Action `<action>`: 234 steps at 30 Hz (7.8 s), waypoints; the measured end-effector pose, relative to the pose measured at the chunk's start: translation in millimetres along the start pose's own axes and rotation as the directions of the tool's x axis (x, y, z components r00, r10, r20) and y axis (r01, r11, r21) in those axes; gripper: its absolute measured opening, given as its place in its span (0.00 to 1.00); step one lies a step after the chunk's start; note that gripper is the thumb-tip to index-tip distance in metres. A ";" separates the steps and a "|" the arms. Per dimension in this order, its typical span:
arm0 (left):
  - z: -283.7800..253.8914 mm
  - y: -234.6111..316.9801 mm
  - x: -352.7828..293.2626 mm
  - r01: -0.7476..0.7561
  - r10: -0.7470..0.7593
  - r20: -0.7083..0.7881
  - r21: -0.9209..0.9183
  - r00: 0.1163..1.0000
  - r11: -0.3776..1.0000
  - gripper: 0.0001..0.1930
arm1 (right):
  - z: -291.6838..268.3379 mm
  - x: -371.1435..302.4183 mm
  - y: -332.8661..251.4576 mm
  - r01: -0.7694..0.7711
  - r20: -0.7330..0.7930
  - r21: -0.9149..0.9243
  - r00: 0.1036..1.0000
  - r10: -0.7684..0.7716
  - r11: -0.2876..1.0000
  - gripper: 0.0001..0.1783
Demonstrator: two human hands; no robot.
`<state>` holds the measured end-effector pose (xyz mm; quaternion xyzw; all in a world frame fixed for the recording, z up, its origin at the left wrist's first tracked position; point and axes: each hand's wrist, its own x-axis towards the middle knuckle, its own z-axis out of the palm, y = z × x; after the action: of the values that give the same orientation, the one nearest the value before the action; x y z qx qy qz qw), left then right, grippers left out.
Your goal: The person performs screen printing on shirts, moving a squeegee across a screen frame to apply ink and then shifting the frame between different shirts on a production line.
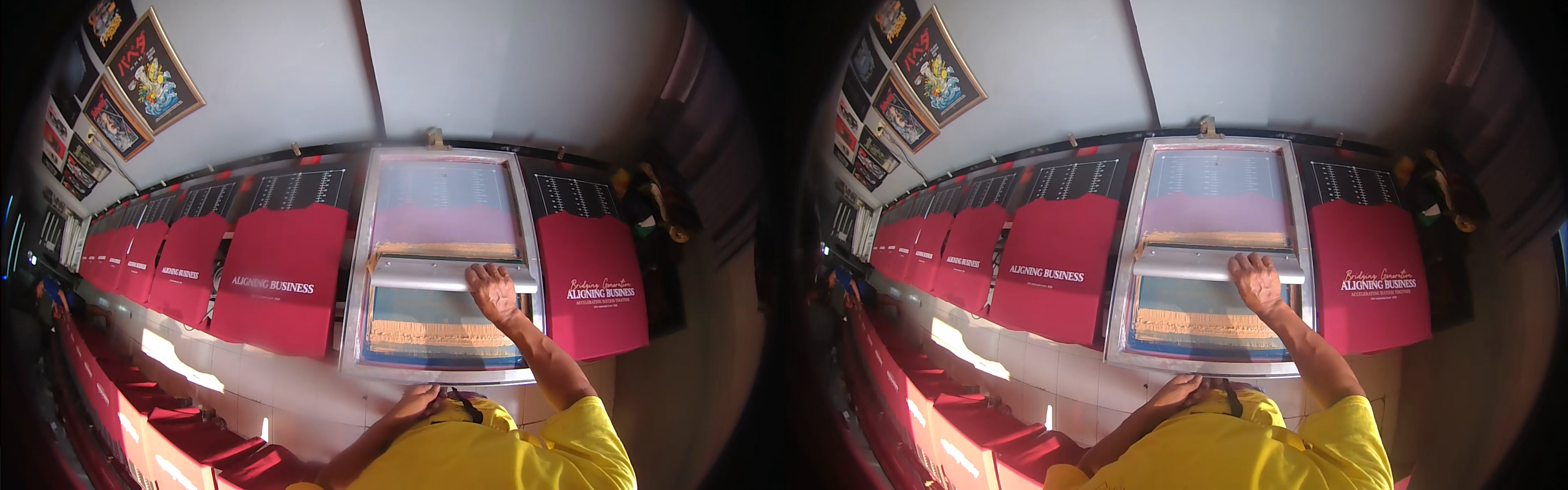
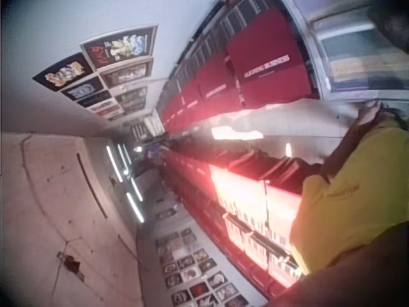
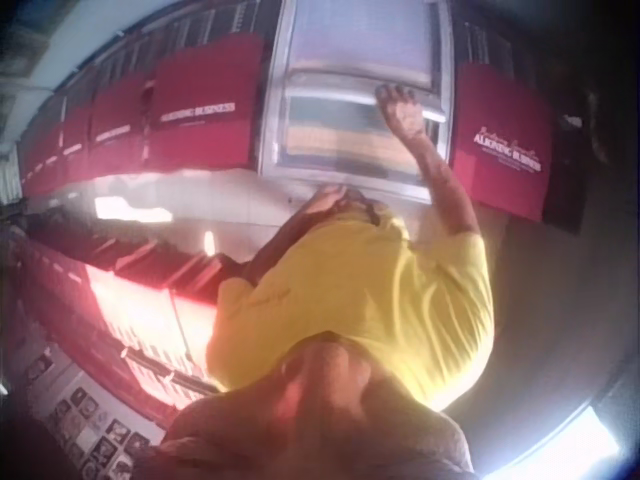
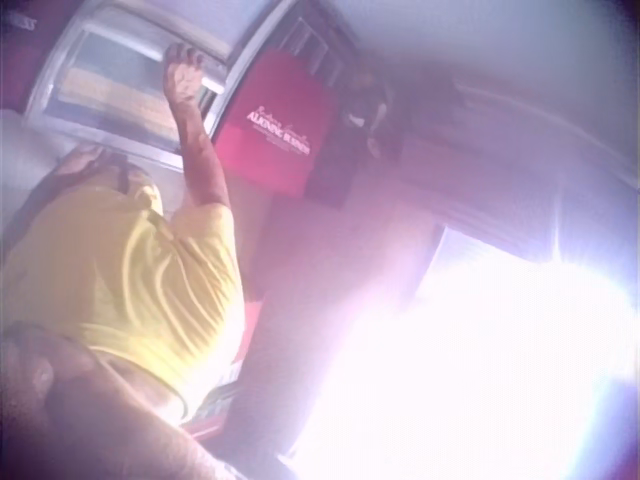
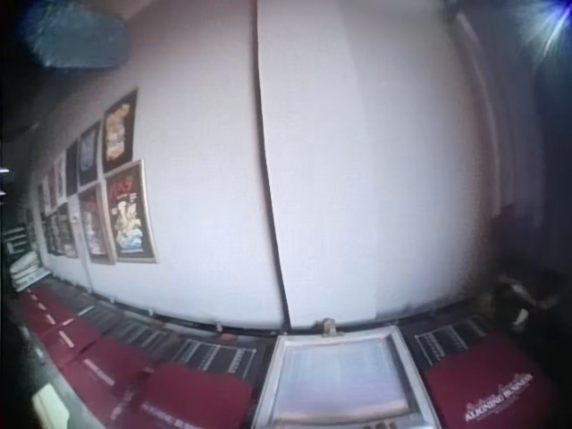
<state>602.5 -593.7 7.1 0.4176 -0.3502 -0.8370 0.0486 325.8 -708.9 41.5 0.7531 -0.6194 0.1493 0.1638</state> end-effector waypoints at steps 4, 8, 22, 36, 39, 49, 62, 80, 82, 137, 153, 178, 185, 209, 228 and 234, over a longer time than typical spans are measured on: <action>2.4 -3.8 -4.1 0.026 -0.029 -0.032 -0.085 0.999 0.996 0.16 | 5.3 -1.0 1.9 0.008 0.081 0.048 0.997 -0.012 0.999 0.12; 0.9 2.8 -5.2 0.022 -0.022 0.000 -0.085 1.000 0.996 0.15 | -28.8 53.0 14.5 -0.253 0.472 0.108 0.864 0.175 0.961 0.15; -14.7 7.5 -7.6 -0.164 0.126 0.197 0.186 0.972 0.969 0.18 | -59.3 -66.1 -61.0 -0.016 0.200 0.084 0.980 -0.002 0.996 0.09; -85.2 116.9 -5.6 -0.012 0.746 0.289 0.936 0.599 -0.353 0.14 | -67.5 -107.3 -35.3 -0.171 0.204 0.048 0.966 0.158 0.984 0.11; -87.3 130.8 5.9 -0.018 0.748 0.223 0.962 0.625 -0.272 0.18 | -73.9 -98.7 -31.0 -0.212 0.146 0.106 0.970 0.196 0.971 0.08; -94.9 98.2 0.3 0.012 0.800 0.369 0.905 0.473 -0.425 0.12 | -76.1 -119.0 -43.1 -0.213 0.199 0.100 0.961 0.191 0.972 0.16; -98.7 241.6 63.9 0.011 0.725 0.197 0.962 0.660 -0.272 0.14 | -15.7 -4.1 54.6 -0.190 0.150 0.017 0.971 0.185 0.982 0.02; -100.5 111.6 7.4 -0.015 0.800 0.352 0.918 0.486 -0.396 0.15 | -67.4 -93.1 -25.6 -0.171 0.175 0.093 0.973 0.153 0.981 0.14; -107.3 136.0 25.2 -0.002 0.781 0.347 0.914 0.519 -0.405 0.15 | -52.9 -75.5 -11.6 -0.148 0.128 0.079 0.982 0.138 0.986 0.12; -220.2 64.9 8.8 -0.104 0.759 -0.346 0.874 0.552 0.474 0.13 | -26.1 -158.2 6.9 -0.877 0.175 0.440 0.292 0.940 0.191 0.16; -231.8 61.5 -35.6 -0.335 0.736 -0.523 0.665 0.429 0.668 0.17 | 2.4 -172.9 -24.7 -0.737 0.033 0.596 0.418 0.908 0.318 0.14; -578.6 122.9 -194.0 -0.088 0.789 -0.523 0.814 0.321 0.575 0.16 | 52.3 66.4 -332.9 -0.763 0.095 0.585 0.400 0.911 0.274 0.15; -573.8 136.1 -197.2 -0.098 0.716 -0.535 0.767 0.448 0.634 0.18 | 63.6 67.5 -332.8 -0.763 0.039 0.567 0.401 0.915 0.310 0.14; -531.9 139.4 -247.0 -0.186 0.848 -0.426 0.849 0.315 0.495 0.14 | 21.5 87.5 -381.7 -0.670 -0.039 0.217 0.721 0.692 0.710 0.22; -423.4 34.9 -185.4 -0.134 0.115 0.227 0.073 0.967 0.988 0.21 | -7.4 167.6 -440.7 -0.062 0.154 0.194 0.988 0.032 0.979 0.11; -417.3 45.3 -188.6 -0.054 0.052 0.107 0.022 0.993 0.998 0.21 | 55.4 233.6 -388.2 -0.011 -0.013 0.107 1.000 0.012 0.994 0.05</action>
<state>1020.9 -785.0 -8.4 0.3637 -0.3735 -0.8521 0.0470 752.2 -869.8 67.5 0.7562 -0.6138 0.1883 0.1264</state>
